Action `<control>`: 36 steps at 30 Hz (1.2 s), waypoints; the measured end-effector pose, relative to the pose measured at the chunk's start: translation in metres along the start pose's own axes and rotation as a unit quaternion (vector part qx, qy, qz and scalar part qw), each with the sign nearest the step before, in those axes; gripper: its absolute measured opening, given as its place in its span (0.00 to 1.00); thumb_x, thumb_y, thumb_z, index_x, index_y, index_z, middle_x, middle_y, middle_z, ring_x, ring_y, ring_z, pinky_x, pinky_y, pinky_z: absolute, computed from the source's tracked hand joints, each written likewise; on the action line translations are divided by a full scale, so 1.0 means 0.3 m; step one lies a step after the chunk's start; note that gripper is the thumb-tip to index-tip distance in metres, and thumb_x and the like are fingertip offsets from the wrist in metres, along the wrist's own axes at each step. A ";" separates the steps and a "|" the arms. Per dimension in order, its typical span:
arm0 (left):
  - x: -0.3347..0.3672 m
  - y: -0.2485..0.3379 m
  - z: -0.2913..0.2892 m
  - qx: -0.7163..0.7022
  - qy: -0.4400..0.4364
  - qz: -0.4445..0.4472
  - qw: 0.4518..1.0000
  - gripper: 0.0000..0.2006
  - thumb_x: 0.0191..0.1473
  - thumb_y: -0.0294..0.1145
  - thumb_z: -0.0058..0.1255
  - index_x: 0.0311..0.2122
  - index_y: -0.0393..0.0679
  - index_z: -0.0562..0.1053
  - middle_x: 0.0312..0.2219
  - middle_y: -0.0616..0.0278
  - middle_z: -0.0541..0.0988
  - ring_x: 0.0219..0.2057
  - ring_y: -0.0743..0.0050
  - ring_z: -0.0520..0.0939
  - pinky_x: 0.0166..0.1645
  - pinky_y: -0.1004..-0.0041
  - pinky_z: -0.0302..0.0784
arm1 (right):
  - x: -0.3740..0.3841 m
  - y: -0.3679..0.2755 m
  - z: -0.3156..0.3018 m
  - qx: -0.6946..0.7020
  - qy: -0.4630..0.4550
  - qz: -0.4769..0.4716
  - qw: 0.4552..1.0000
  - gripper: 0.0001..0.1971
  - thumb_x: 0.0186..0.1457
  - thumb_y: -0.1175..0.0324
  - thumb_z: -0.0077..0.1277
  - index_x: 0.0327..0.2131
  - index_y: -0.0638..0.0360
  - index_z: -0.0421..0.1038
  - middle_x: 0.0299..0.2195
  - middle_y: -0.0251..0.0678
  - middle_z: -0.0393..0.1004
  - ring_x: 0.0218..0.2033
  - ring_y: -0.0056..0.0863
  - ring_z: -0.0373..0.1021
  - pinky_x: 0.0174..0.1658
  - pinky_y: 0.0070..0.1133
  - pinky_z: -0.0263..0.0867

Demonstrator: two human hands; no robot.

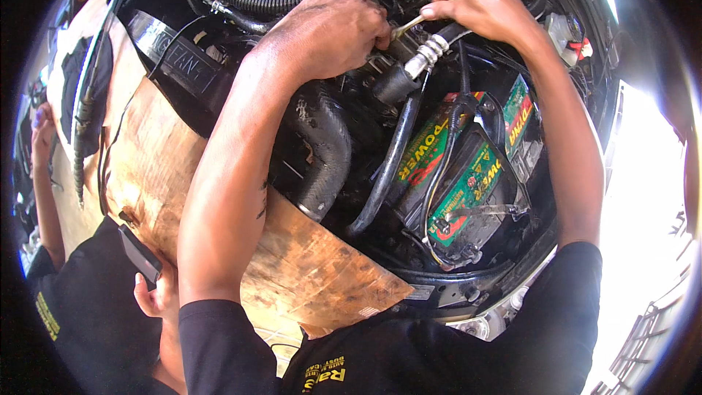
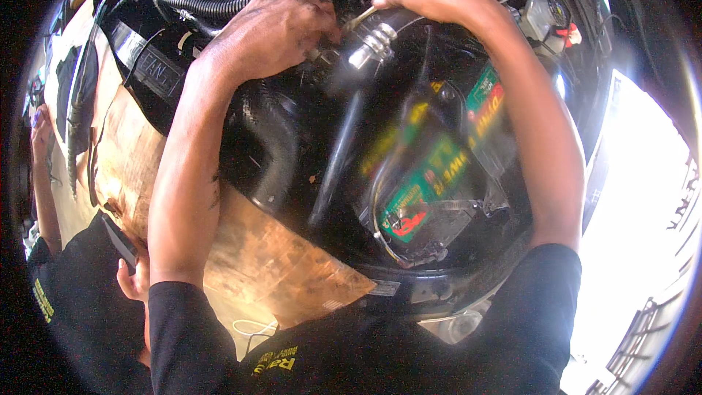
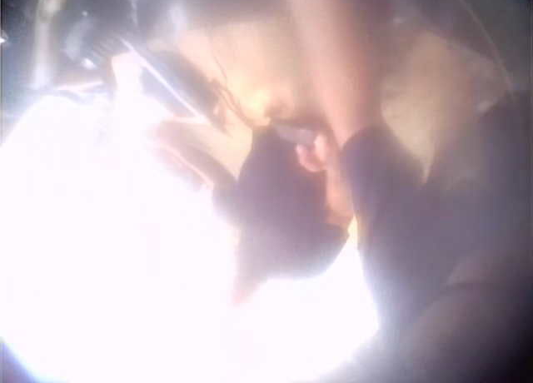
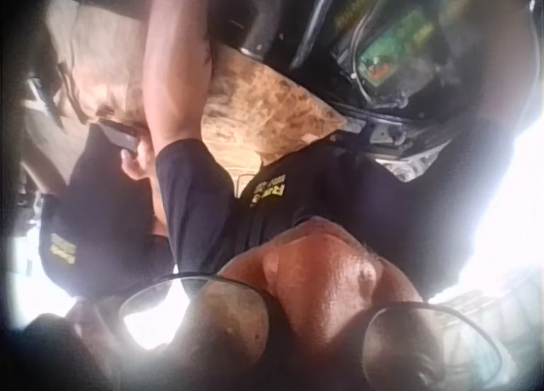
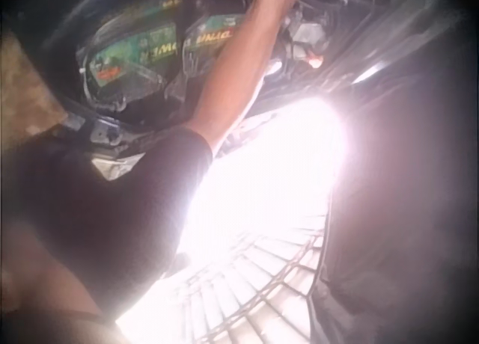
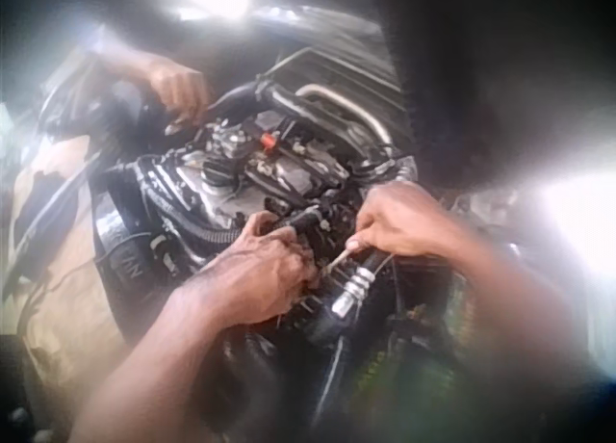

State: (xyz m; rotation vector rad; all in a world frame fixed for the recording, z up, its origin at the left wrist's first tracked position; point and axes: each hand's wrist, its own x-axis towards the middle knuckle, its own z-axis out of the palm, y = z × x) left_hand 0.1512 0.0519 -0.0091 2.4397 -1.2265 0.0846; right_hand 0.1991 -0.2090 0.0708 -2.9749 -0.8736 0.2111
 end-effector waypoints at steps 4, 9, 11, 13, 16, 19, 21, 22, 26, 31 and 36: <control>0.004 0.011 -0.024 0.008 -0.052 -0.032 0.998 0.13 0.54 0.26 0.57 0.44 0.54 0.83 0.44 0.70 0.84 0.58 0.67 0.76 0.71 0.49 0.56 | -0.277 -0.024 -0.173 -0.089 0.094 0.087 0.988 0.20 0.61 0.48 0.61 0.39 0.56 0.85 0.35 0.38 0.82 0.38 0.40 0.78 0.46 0.36 0.68; -0.015 0.000 0.036 0.084 0.051 -0.016 0.995 0.11 0.53 0.30 0.59 0.43 0.55 0.82 0.47 0.72 0.82 0.60 0.67 0.75 0.69 0.43 0.58 | -0.750 -0.197 -0.298 -0.142 0.164 0.185 0.958 0.12 0.64 0.59 0.59 0.38 0.58 0.84 0.34 0.38 0.79 0.39 0.37 0.76 0.44 0.33 0.67; 0.019 0.028 -0.008 0.070 0.014 -0.026 0.997 0.10 0.55 0.30 0.56 0.43 0.54 0.82 0.48 0.70 0.81 0.60 0.64 0.76 0.69 0.49 0.61 | -0.931 -0.279 -0.321 -0.115 0.183 0.236 0.947 0.09 0.65 0.67 0.59 0.42 0.61 0.84 0.35 0.40 0.78 0.40 0.37 0.75 0.46 0.31 0.68; 0.033 0.018 0.000 0.052 0.035 -0.023 0.998 0.10 0.56 0.31 0.54 0.42 0.54 0.82 0.48 0.69 0.81 0.61 0.63 0.76 0.69 0.52 0.62 | -1.088 -0.335 -0.283 -0.051 0.232 0.268 0.934 0.08 0.66 0.71 0.57 0.44 0.61 0.84 0.37 0.41 0.78 0.42 0.37 0.75 0.47 0.29 0.69; 0.032 0.040 -0.061 0.125 0.041 -0.018 0.991 0.08 0.59 0.30 0.52 0.39 0.51 0.83 0.45 0.65 0.83 0.56 0.63 0.80 0.65 0.56 0.68 | -1.223 -0.398 -0.208 0.017 0.289 0.275 0.917 0.14 0.66 0.76 0.49 0.50 0.57 0.81 0.35 0.45 0.74 0.35 0.45 0.73 0.41 0.35 0.68; -0.022 0.090 -0.060 0.109 0.123 -0.013 0.986 0.09 0.58 0.26 0.53 0.39 0.49 0.84 0.41 0.63 0.85 0.49 0.59 0.84 0.60 0.57 0.73 | -1.256 -0.421 -0.078 0.073 0.290 0.299 0.906 0.18 0.66 0.79 0.47 0.56 0.57 0.77 0.40 0.47 0.76 0.39 0.53 0.75 0.42 0.40 0.71; -0.009 0.256 -0.106 -0.032 0.181 -0.096 0.978 0.10 0.58 0.23 0.55 0.41 0.48 0.85 0.38 0.60 0.85 0.40 0.55 0.86 0.48 0.59 0.81 | -1.296 -0.452 -0.064 0.084 0.280 0.322 0.900 0.19 0.65 0.79 0.47 0.58 0.56 0.74 0.44 0.48 0.77 0.42 0.55 0.77 0.44 0.43 0.73; -0.016 0.353 -0.105 -0.110 0.223 -0.054 0.967 0.09 0.59 0.24 0.55 0.41 0.47 0.85 0.37 0.59 0.85 0.38 0.54 0.87 0.44 0.60 0.82 | -1.308 -0.464 -0.047 0.128 0.294 0.312 0.894 0.22 0.64 0.83 0.45 0.59 0.56 0.73 0.40 0.49 0.74 0.38 0.52 0.75 0.45 0.38 0.71; -0.109 0.807 -0.073 -0.123 0.130 -0.030 0.983 0.12 0.63 0.38 0.60 0.49 0.49 0.82 0.43 0.55 0.84 0.46 0.54 0.85 0.52 0.58 0.82 | -1.297 -0.488 0.049 0.099 0.254 0.281 0.920 0.18 0.63 0.78 0.49 0.56 0.56 0.74 0.42 0.49 0.77 0.42 0.55 0.77 0.45 0.43 0.74; -0.178 0.968 0.061 0.083 0.080 -0.071 0.991 0.16 0.63 0.46 0.59 0.48 0.47 0.79 0.48 0.53 0.80 0.54 0.53 0.81 0.61 0.56 0.77 | -1.227 -0.545 0.144 0.070 0.230 0.229 0.943 0.19 0.61 0.74 0.52 0.56 0.55 0.75 0.41 0.45 0.77 0.42 0.50 0.78 0.45 0.44 0.74; -0.217 1.042 0.036 0.171 0.129 -0.110 0.970 0.11 0.66 0.37 0.57 0.40 0.40 0.80 0.35 0.56 0.86 0.39 0.55 0.88 0.49 0.60 0.83 | -1.245 -0.599 0.162 0.094 0.191 0.191 0.958 0.21 0.58 0.75 0.55 0.56 0.56 0.75 0.44 0.48 0.75 0.44 0.51 0.78 0.47 0.43 0.75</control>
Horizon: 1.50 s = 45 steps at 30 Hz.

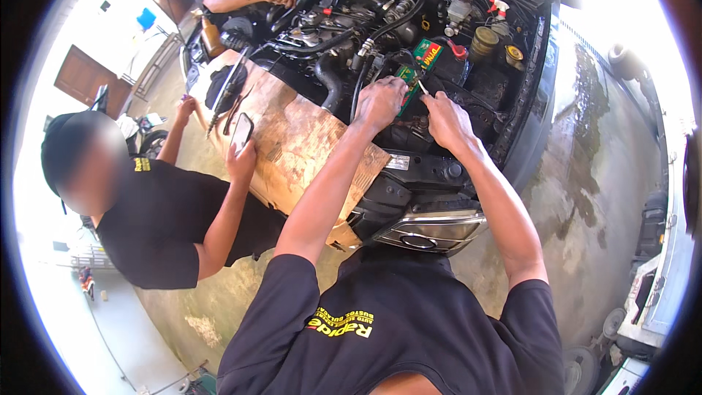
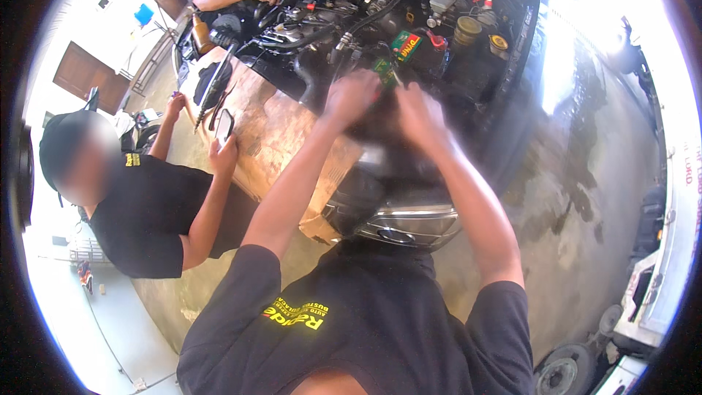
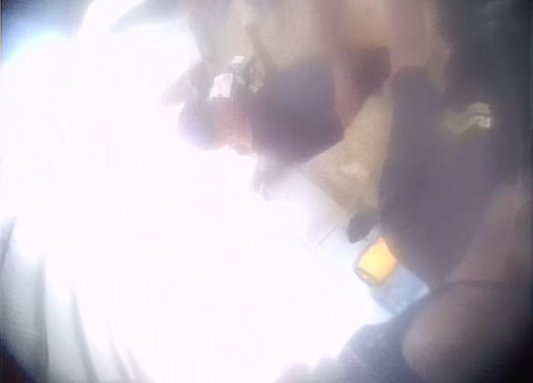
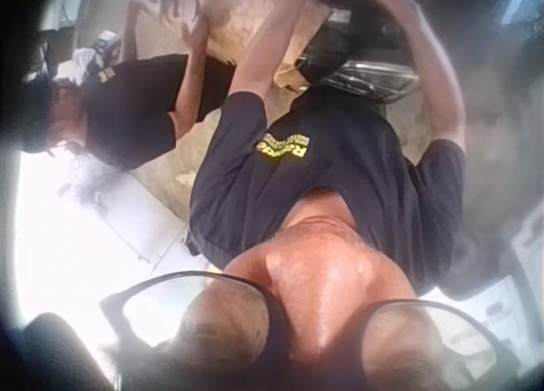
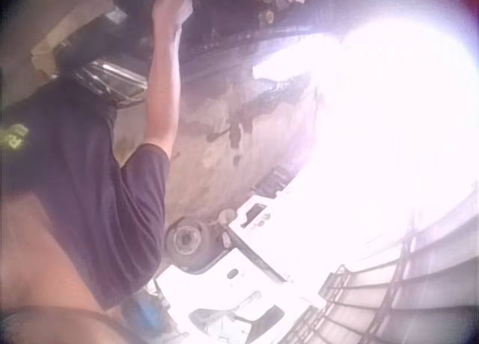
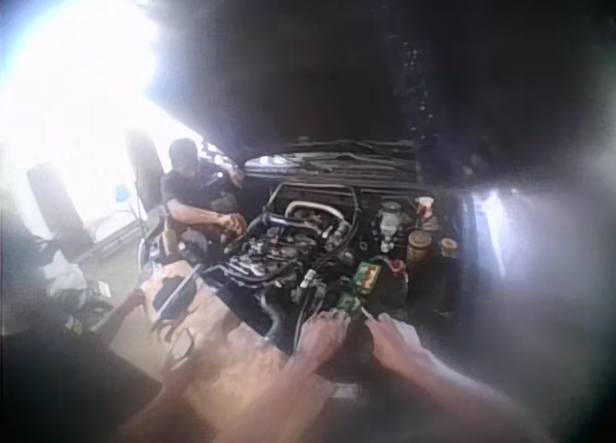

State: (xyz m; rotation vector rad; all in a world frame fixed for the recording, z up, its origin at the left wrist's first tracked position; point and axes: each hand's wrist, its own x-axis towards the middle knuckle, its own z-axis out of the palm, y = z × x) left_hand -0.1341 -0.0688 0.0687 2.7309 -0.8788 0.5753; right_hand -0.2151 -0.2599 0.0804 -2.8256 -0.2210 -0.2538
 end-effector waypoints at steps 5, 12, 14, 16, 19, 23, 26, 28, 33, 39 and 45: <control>-0.073 0.093 -0.201 -0.443 0.067 -0.214 0.868 0.12 0.69 0.34 0.56 0.41 0.35 0.83 0.27 0.63 0.86 0.29 0.82 0.83 0.37 0.74 0.79 | -0.062 0.015 -0.038 -0.008 -0.006 -0.023 1.000 0.24 0.58 0.75 0.56 0.59 0.56 0.74 0.49 0.49 0.74 0.46 0.51 0.78 0.49 0.43 0.75; -0.270 0.219 -0.390 -0.570 0.094 -0.313 0.754 0.12 0.70 0.37 0.57 0.44 0.38 0.83 0.32 0.68 0.85 0.32 0.84 0.82 0.40 0.76 0.79 | -0.164 -0.176 -0.087 0.292 0.124 -0.075 0.945 0.16 0.60 0.67 0.63 0.49 0.63 0.80 0.37 0.50 0.82 0.42 0.48 0.80 0.46 0.37 0.74; -0.299 0.239 -0.412 -0.572 0.110 -0.309 0.752 0.12 0.70 0.36 0.57 0.45 0.37 0.82 0.33 0.68 0.85 0.33 0.84 0.82 0.41 0.76 0.79 | -0.203 -0.241 -0.102 0.349 0.094 -0.094 0.928 0.13 0.62 0.70 0.59 0.49 0.64 0.79 0.37 0.50 0.81 0.41 0.49 0.80 0.45 0.36 0.74; -0.314 0.261 -0.443 -0.569 0.125 -0.309 0.752 0.12 0.69 0.36 0.57 0.44 0.37 0.82 0.33 0.68 0.85 0.32 0.84 0.82 0.41 0.76 0.79 | -0.225 -0.277 -0.103 0.370 0.069 -0.091 0.922 0.12 0.64 0.72 0.55 0.48 0.65 0.78 0.37 0.52 0.81 0.41 0.51 0.79 0.45 0.37 0.73; -0.332 0.268 -0.454 -0.560 0.139 -0.308 0.757 0.12 0.68 0.36 0.59 0.45 0.36 0.82 0.32 0.68 0.84 0.31 0.84 0.80 0.39 0.78 0.77 | -0.268 -0.317 -0.126 0.411 0.050 -0.108 0.904 0.11 0.64 0.72 0.55 0.46 0.67 0.78 0.37 0.54 0.80 0.41 0.53 0.78 0.44 0.39 0.72; -0.333 0.233 -0.452 -0.542 0.123 -0.303 0.775 0.12 0.67 0.35 0.60 0.45 0.35 0.82 0.33 0.69 0.83 0.33 0.84 0.80 0.42 0.77 0.77 | -0.240 -0.352 -0.111 0.377 0.048 -0.090 0.921 0.10 0.63 0.70 0.58 0.44 0.67 0.78 0.37 0.54 0.80 0.41 0.54 0.78 0.43 0.40 0.71; -0.338 0.180 -0.426 -0.546 0.084 -0.284 0.784 0.12 0.67 0.35 0.60 0.45 0.35 0.82 0.35 0.69 0.84 0.37 0.84 0.80 0.46 0.77 0.76 | -0.197 -0.387 -0.075 0.365 0.086 -0.075 0.924 0.09 0.62 0.70 0.58 0.42 0.67 0.77 0.36 0.52 0.79 0.40 0.54 0.78 0.42 0.40 0.71; -0.350 0.091 -0.382 -0.573 0.078 -0.271 0.769 0.12 0.67 0.35 0.60 0.46 0.36 0.82 0.36 0.68 0.84 0.38 0.84 0.80 0.46 0.77 0.76 | -0.161 -0.438 -0.052 0.357 0.096 -0.061 0.927 0.08 0.62 0.71 0.58 0.40 0.68 0.76 0.36 0.52 0.79 0.40 0.54 0.77 0.42 0.40 0.70; -0.392 -0.101 -0.328 -0.616 0.070 -0.245 0.746 0.12 0.67 0.35 0.60 0.46 0.36 0.82 0.36 0.65 0.85 0.39 0.82 0.82 0.48 0.75 0.77 | -0.073 -0.574 0.044 0.356 0.151 -0.056 0.920 0.07 0.63 0.74 0.57 0.43 0.67 0.76 0.37 0.51 0.78 0.40 0.52 0.76 0.43 0.37 0.70; -0.351 -0.291 -0.361 -0.660 0.057 -0.251 0.706 0.11 0.68 0.35 0.57 0.44 0.36 0.81 0.35 0.65 0.85 0.38 0.81 0.82 0.47 0.75 0.77 | 0.023 -0.672 0.160 0.320 0.124 0.024 0.939 0.10 0.67 0.74 0.55 0.49 0.67 0.75 0.43 0.47 0.81 0.46 0.38 0.80 0.49 0.31 0.75; -0.220 -0.471 -0.336 -0.696 0.083 -0.216 0.680 0.10 0.69 0.33 0.56 0.43 0.34 0.81 0.31 0.64 0.86 0.33 0.81 0.83 0.44 0.77 0.77 | 0.074 -0.695 0.200 0.300 0.151 0.085 0.938 0.16 0.68 0.72 0.55 0.57 0.63 0.74 0.46 0.41 0.81 0.46 0.31 0.79 0.50 0.28 0.74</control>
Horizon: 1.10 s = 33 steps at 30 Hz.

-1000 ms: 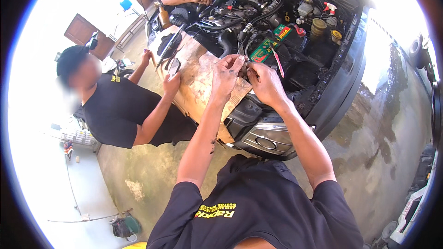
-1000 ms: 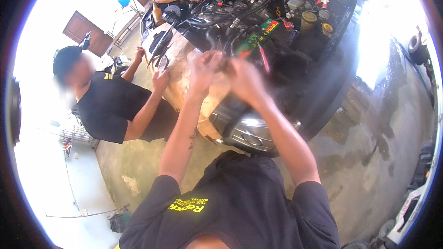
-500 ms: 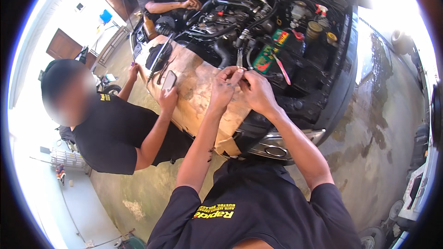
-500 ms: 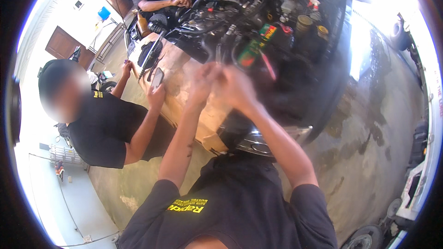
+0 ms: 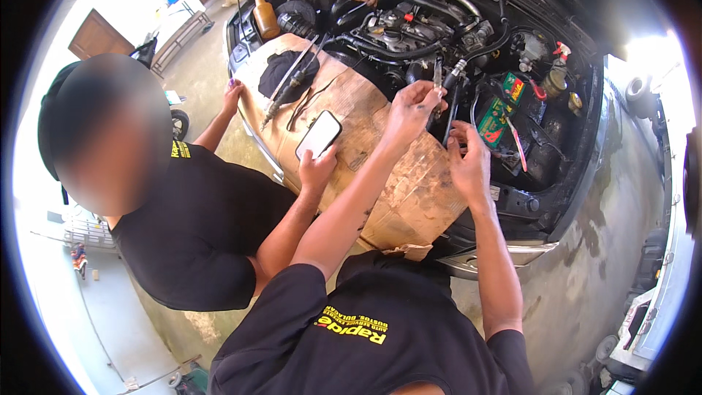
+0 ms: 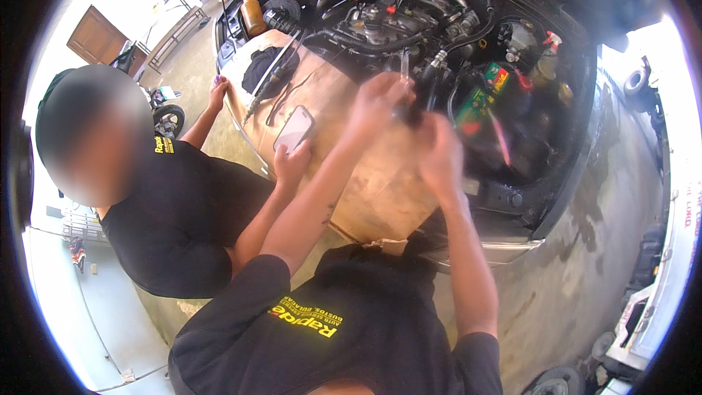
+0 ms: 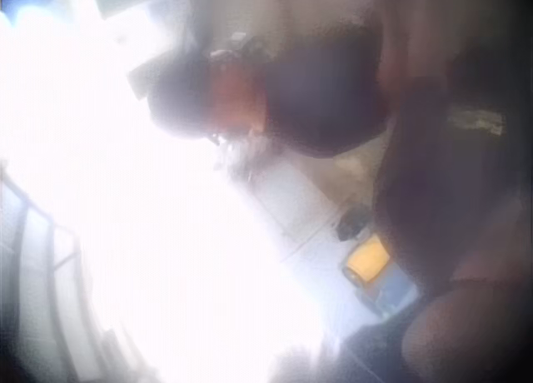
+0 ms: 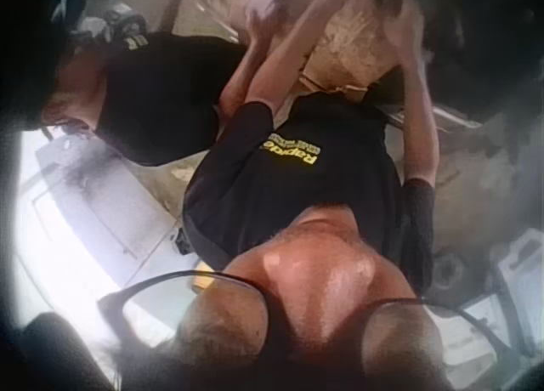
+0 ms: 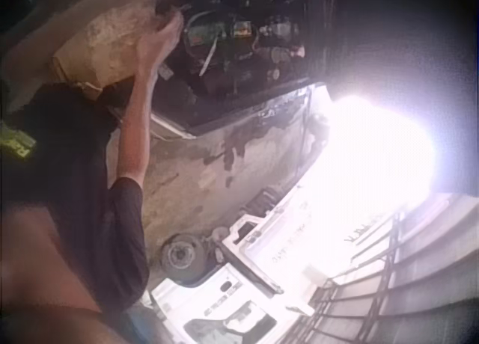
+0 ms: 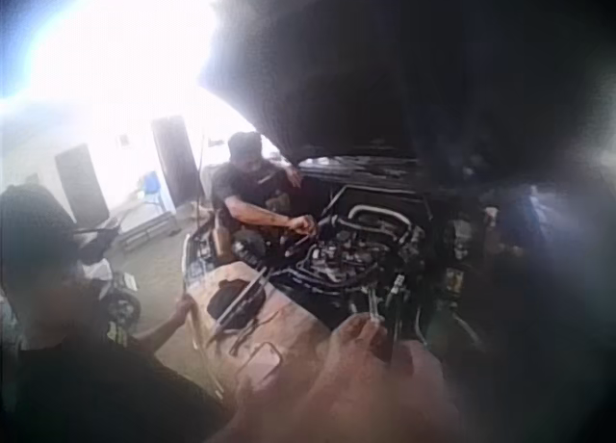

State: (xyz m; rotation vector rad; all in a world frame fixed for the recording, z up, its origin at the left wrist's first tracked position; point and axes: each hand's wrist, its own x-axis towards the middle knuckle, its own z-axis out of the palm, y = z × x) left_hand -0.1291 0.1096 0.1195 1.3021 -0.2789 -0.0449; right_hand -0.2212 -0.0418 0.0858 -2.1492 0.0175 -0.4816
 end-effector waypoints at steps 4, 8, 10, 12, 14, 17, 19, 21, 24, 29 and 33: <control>0.062 -0.012 -0.021 0.019 0.001 -0.018 1.000 0.11 0.67 0.33 0.58 0.42 0.35 0.83 0.30 0.65 0.86 0.32 0.83 0.83 0.40 0.77 0.78 | 0.052 -0.004 0.028 -0.009 0.014 0.011 1.000 0.17 0.67 0.74 0.55 0.58 0.61 0.74 0.44 0.39 0.82 0.46 0.29 0.78 0.49 0.27 0.74; 0.124 -0.039 0.010 0.111 -0.063 -0.009 0.992 0.12 0.66 0.35 0.61 0.41 0.34 0.84 0.30 0.65 0.86 0.32 0.83 0.82 0.38 0.75 0.78 | 0.155 -0.006 0.036 0.039 0.024 -0.020 0.999 0.14 0.66 0.72 0.59 0.53 0.62 0.75 0.41 0.41 0.82 0.41 0.31 0.79 0.45 0.28 0.74; 0.128 0.005 0.050 0.120 -0.094 -0.041 0.987 0.13 0.66 0.35 0.61 0.42 0.33 0.86 0.30 0.63 0.87 0.32 0.83 0.81 0.38 0.75 0.78 | 0.199 0.004 0.010 -0.066 0.015 -0.017 0.998 0.13 0.66 0.64 0.57 0.48 0.62 0.77 0.46 0.50 0.81 0.47 0.52 0.78 0.49 0.40 0.73; 0.181 -0.043 0.050 0.065 -0.095 -0.032 0.993 0.14 0.67 0.35 0.60 0.43 0.32 0.86 0.31 0.64 0.87 0.32 0.85 0.81 0.38 0.77 0.78 | 0.238 -0.011 -0.008 -0.088 0.023 -0.005 0.996 0.13 0.66 0.60 0.57 0.44 0.60 0.78 0.43 0.49 0.81 0.46 0.55 0.76 0.47 0.43 0.72; 0.265 -0.008 0.033 0.220 -0.129 -0.073 0.964 0.19 0.67 0.44 0.61 0.40 0.33 0.86 0.31 0.66 0.87 0.32 0.84 0.80 0.40 0.74 0.78 | 0.274 0.025 -0.081 -0.135 0.088 -0.012 0.987 0.11 0.63 0.62 0.61 0.38 0.61 0.79 0.34 0.47 0.78 0.38 0.53 0.76 0.40 0.39 0.70; 0.438 0.112 -0.033 0.270 -0.043 -0.049 0.961 0.18 0.68 0.48 0.60 0.44 0.41 0.86 0.34 0.65 0.88 0.32 0.81 0.80 0.42 0.73 0.76 | 0.309 0.164 -0.280 -0.281 0.143 -0.020 0.949 0.10 0.63 0.60 0.61 0.37 0.56 0.84 0.36 0.40 0.82 0.40 0.45 0.79 0.45 0.37 0.73; 0.663 0.093 -0.162 0.201 -0.020 0.019 0.979 0.15 0.69 0.43 0.56 0.46 0.42 0.86 0.37 0.66 0.89 0.33 0.79 0.81 0.43 0.74 0.75 | 0.333 0.319 -0.448 -0.373 0.152 -0.019 0.915 0.10 0.63 0.60 0.60 0.37 0.54 0.85 0.37 0.39 0.82 0.42 0.45 0.78 0.48 0.38 0.72; 0.897 0.090 -0.386 0.216 0.018 0.008 0.976 0.17 0.68 0.42 0.59 0.53 0.42 0.83 0.43 0.65 0.88 0.35 0.81 0.83 0.40 0.77 0.77 | 0.375 0.416 -0.531 -0.441 0.108 0.019 0.891 0.10 0.63 0.59 0.61 0.37 0.52 0.85 0.37 0.39 0.81 0.43 0.46 0.77 0.47 0.40 0.72; 1.146 0.160 -0.837 0.488 0.022 0.083 0.868 0.13 0.65 0.37 0.57 0.44 0.37 0.84 0.28 0.67 0.81 0.29 0.82 0.76 0.34 0.75 0.70 | 0.464 0.456 -0.526 -0.414 0.024 0.036 0.909 0.10 0.62 0.57 0.62 0.38 0.51 0.86 0.38 0.38 0.81 0.45 0.45 0.76 0.49 0.41 0.71; 1.151 0.102 -1.050 0.737 -0.076 -0.046 0.670 0.15 0.63 0.37 0.52 0.41 0.32 0.77 0.34 0.49 0.82 0.38 0.51 0.81 0.44 0.60 0.73 | 0.456 0.507 -0.666 -0.407 0.043 0.079 0.909 0.11 0.62 0.54 0.61 0.40 0.46 0.87 0.42 0.38 0.80 0.49 0.45 0.75 0.53 0.41 0.71; 1.001 -0.276 -0.993 0.620 -0.037 -0.050 0.782 0.19 0.65 0.37 0.50 0.50 0.29 0.72 0.44 0.45 0.77 0.47 0.51 0.77 0.54 0.61 0.67 | 0.315 0.514 -0.863 -0.428 0.058 0.101 0.896 0.11 0.62 0.56 0.62 0.40 0.49 0.86 0.42 0.40 0.80 0.50 0.46 0.75 0.53 0.40 0.71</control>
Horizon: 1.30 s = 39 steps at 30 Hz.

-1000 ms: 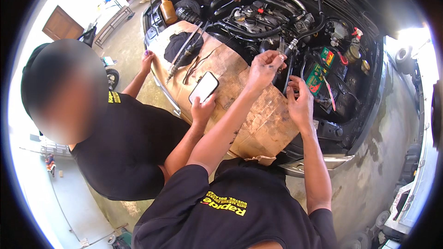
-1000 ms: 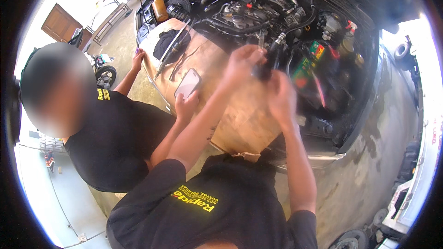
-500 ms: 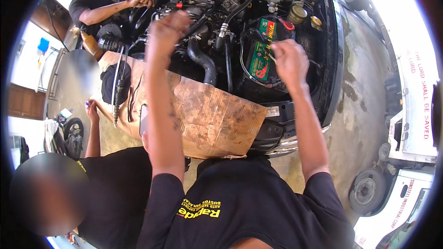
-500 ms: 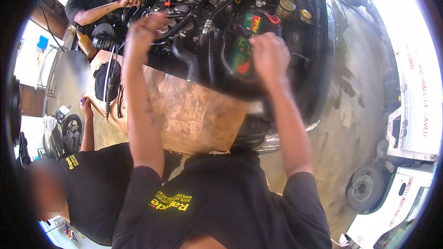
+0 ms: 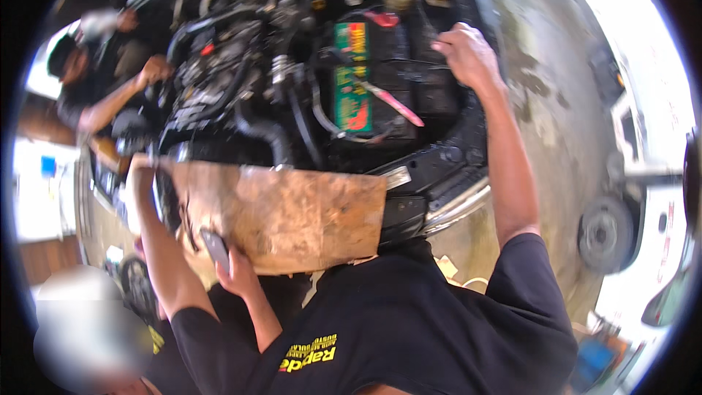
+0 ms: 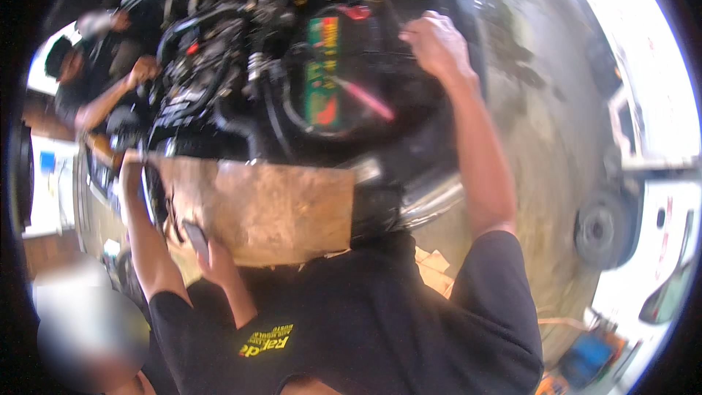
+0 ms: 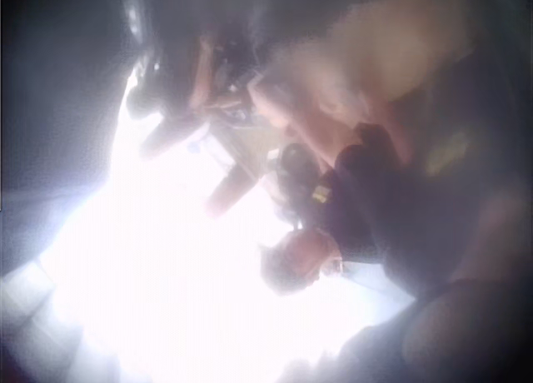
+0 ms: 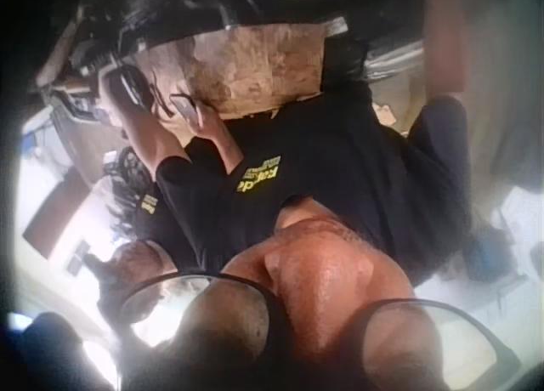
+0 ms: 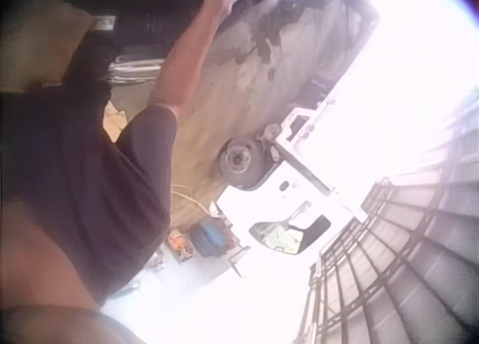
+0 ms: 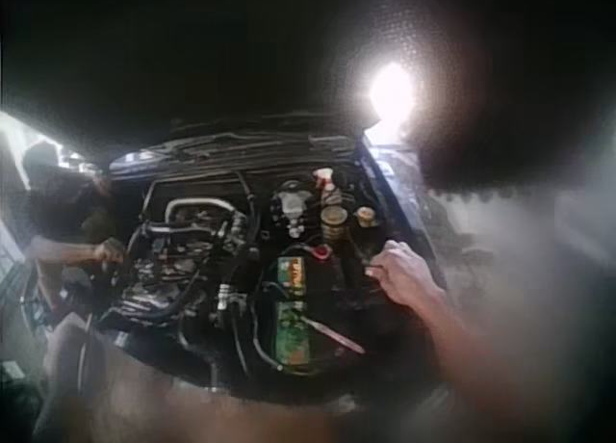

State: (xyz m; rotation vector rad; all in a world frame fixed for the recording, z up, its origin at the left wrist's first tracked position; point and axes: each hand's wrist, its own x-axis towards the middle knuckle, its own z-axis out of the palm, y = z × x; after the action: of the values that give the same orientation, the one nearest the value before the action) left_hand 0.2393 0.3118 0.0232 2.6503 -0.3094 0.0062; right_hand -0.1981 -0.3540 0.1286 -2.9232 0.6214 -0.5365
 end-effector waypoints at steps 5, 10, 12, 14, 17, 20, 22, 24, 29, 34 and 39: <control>-0.792 -0.139 0.324 -0.724 -0.011 -0.051 0.688 0.26 0.67 0.37 0.47 0.61 0.25 0.66 0.56 0.40 0.72 0.60 0.52 0.71 0.66 0.63 0.59 | -0.243 -0.035 -0.222 0.136 0.109 0.099 0.980 0.12 0.62 0.57 0.62 0.40 0.53 0.84 0.42 0.40 0.80 0.46 0.46 0.77 0.49 0.38 0.72; -1.371 -0.377 0.345 -0.821 -0.055 -0.083 0.562 0.30 0.69 0.38 0.46 0.67 0.24 0.63 0.62 0.38 0.71 0.64 0.51 0.70 0.71 0.63 0.60 | -0.678 0.351 -0.186 0.116 0.428 0.285 0.850 0.09 0.63 0.64 0.62 0.39 0.60 0.83 0.40 0.44 0.80 0.38 0.48 0.77 0.42 0.35 0.73; -1.323 -0.388 0.369 -0.773 -0.034 -0.114 0.623 0.30 0.69 0.38 0.47 0.67 0.24 0.64 0.62 0.39 0.71 0.64 0.52 0.71 0.70 0.64 0.61 | -1.054 0.557 -0.038 0.060 0.402 0.379 0.832 0.10 0.63 0.63 0.62 0.38 0.60 0.83 0.37 0.47 0.80 0.35 0.48 0.76 0.40 0.36 0.72; -1.254 -0.363 0.350 -0.728 -0.021 -0.122 0.674 0.29 0.69 0.38 0.47 0.66 0.25 0.65 0.61 0.39 0.72 0.63 0.53 0.71 0.69 0.64 0.62 | -1.463 0.631 0.104 0.010 0.272 0.495 0.826 0.11 0.62 0.61 0.62 0.36 0.59 0.83 0.32 0.45 0.81 0.32 0.42 0.77 0.38 0.35 0.71; -1.098 -0.268 0.276 -0.662 -0.032 -0.104 0.741 0.28 0.69 0.38 0.48 0.65 0.26 0.66 0.61 0.40 0.73 0.61 0.55 0.72 0.68 0.65 0.63 | -2.103 0.534 0.354 0.043 0.131 0.648 0.749 0.14 0.60 0.55 0.61 0.35 0.56 0.83 0.28 0.45 0.82 0.30 0.37 0.80 0.36 0.35 0.71; -0.894 -0.114 0.116 -0.576 -0.033 -0.054 0.815 0.27 0.69 0.38 0.49 0.65 0.27 0.67 0.61 0.42 0.73 0.60 0.56 0.73 0.67 0.66 0.64 | -2.642 0.190 0.544 0.080 -0.020 0.755 0.651 0.13 0.57 0.56 0.63 0.38 0.54 0.85 0.37 0.46 0.85 0.40 0.44 0.82 0.44 0.38 0.76; -0.761 0.072 0.041 -0.527 -0.046 -0.013 0.848 0.27 0.69 0.38 0.49 0.64 0.28 0.67 0.60 0.42 0.74 0.59 0.57 0.73 0.66 0.66 0.64 | -2.970 -0.055 0.593 0.039 -0.117 0.815 0.566 0.15 0.55 0.54 0.65 0.40 0.54 0.86 0.40 0.46 0.85 0.45 0.45 0.82 0.49 0.39 0.77; -0.636 0.289 -0.061 -0.484 -0.047 0.039 0.873 0.26 0.69 0.38 0.49 0.64 0.29 0.68 0.60 0.43 0.74 0.58 0.58 0.74 0.65 0.67 0.65 | -3.183 -0.291 0.654 0.039 -0.125 0.875 0.466 0.17 0.54 0.53 0.67 0.41 0.53 0.87 0.42 0.46 0.86 0.47 0.45 0.82 0.52 0.38 0.77; -0.505 0.751 -0.180 -0.436 -0.072 0.130 0.888 0.25 0.69 0.38 0.51 0.63 0.30 0.69 0.59 0.45 0.75 0.56 0.61 0.75 0.63 0.68 0.67 | -3.485 -0.552 0.674 0.066 -0.145 0.892 0.424 0.18 0.54 0.52 0.67 0.41 0.55 0.87 0.41 0.47 0.86 0.48 0.44 0.82 0.52 0.38 0.76; -0.589 1.228 -0.281 -0.402 -0.088 0.223 0.884 0.23 0.69 0.38 0.52 0.62 0.32 0.71 0.58 0.47 0.76 0.54 0.63 0.76 0.60 0.69 0.69 | -3.414 -0.461 0.633 0.120 -0.158 0.906 0.373 0.18 0.56 0.50 0.64 0.39 0.55 0.86 0.42 0.46 0.86 0.49 0.44 0.82 0.51 0.38 0.76; -0.694 1.358 -0.285 -0.389 -0.098 0.235 0.886 0.22 0.69 0.38 0.53 0.61 0.34 0.73 0.58 0.49 0.78 0.52 0.66 0.77 0.58 0.70 0.71 | -3.501 -0.263 0.559 0.132 -0.067 0.876 0.460 0.19 0.59 0.50 0.61 0.41 0.56 0.86 0.44 0.46 0.86 0.49 0.44 0.82 0.52 0.38 0.75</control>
State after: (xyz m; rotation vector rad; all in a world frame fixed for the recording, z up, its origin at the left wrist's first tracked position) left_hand -0.0486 0.0434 0.2717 1.7308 -0.8222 -0.1904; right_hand -1.0052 0.1551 -0.3480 -0.7039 2.3911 0.0056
